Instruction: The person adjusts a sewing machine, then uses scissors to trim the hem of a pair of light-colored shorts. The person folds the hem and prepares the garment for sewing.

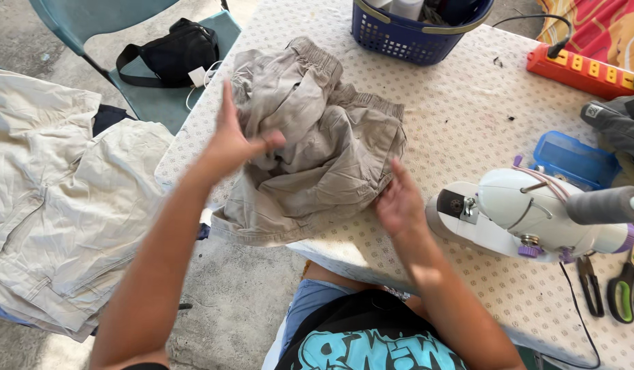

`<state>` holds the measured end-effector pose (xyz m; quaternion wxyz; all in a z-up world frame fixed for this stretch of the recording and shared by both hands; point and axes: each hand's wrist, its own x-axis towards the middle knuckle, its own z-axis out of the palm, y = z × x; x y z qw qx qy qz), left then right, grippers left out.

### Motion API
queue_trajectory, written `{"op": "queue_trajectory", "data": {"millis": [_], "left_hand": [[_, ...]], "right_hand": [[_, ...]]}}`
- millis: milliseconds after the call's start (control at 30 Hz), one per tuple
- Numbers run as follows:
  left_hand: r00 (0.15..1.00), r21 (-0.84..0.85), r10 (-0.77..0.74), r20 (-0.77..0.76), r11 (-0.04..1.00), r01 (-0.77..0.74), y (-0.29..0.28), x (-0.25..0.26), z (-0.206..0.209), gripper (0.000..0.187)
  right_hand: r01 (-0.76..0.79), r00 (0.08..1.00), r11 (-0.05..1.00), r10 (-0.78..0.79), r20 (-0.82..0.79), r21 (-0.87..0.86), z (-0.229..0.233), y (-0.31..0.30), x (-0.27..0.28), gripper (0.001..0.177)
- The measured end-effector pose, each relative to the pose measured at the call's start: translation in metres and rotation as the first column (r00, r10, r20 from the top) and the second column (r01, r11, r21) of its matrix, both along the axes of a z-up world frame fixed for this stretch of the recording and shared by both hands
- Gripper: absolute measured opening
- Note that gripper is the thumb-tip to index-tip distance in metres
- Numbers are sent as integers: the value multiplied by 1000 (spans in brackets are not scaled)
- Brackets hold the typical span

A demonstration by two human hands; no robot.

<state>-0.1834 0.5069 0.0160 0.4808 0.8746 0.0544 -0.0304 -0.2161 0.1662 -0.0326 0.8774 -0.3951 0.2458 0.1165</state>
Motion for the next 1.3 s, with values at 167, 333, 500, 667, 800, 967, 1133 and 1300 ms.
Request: {"op": "queue_trajectory", "data": {"millis": [167, 333, 500, 667, 800, 967, 1133, 1300], "left_hand": [[954, 195, 121, 273, 965, -178, -17, -8, -46, 108], [961, -602, 201, 190, 797, -48, 41, 24, -19, 25], [951, -776, 169, 260, 622, 102, 132, -2, 101, 23], [889, -340, 30, 456, 929, 143, 138, 51, 120, 34], [921, 360, 165, 352, 885, -296, 115, 94, 55, 84], [753, 569, 22, 658, 640, -516, 60, 81, -18, 106], [817, 461, -197, 541, 882, -93, -27, 20, -42, 29], [724, 468, -334, 603, 884, 18, -76, 4, -28, 16]], "right_hand": [[-195, 981, 979, 195, 8, 66, -2, 31, -16, 55], [-116, 919, 939, 225, 323, -324, 61, 11, 13, 31], [395, 647, 664, 290, 705, -635, 157, -31, 25, 32], [805, 417, 289, 344, 841, -517, 188, -35, 117, 30], [676, 722, -210, 379, 579, -706, 144, -38, 167, 45], [419, 850, -307, 462, 252, -854, 88, -3, 140, 85], [-31, 609, -593, 627, -486, -805, 73, 33, 45, 68], [55, 360, -519, 807, -468, -853, 56, 13, -45, 92]]}}
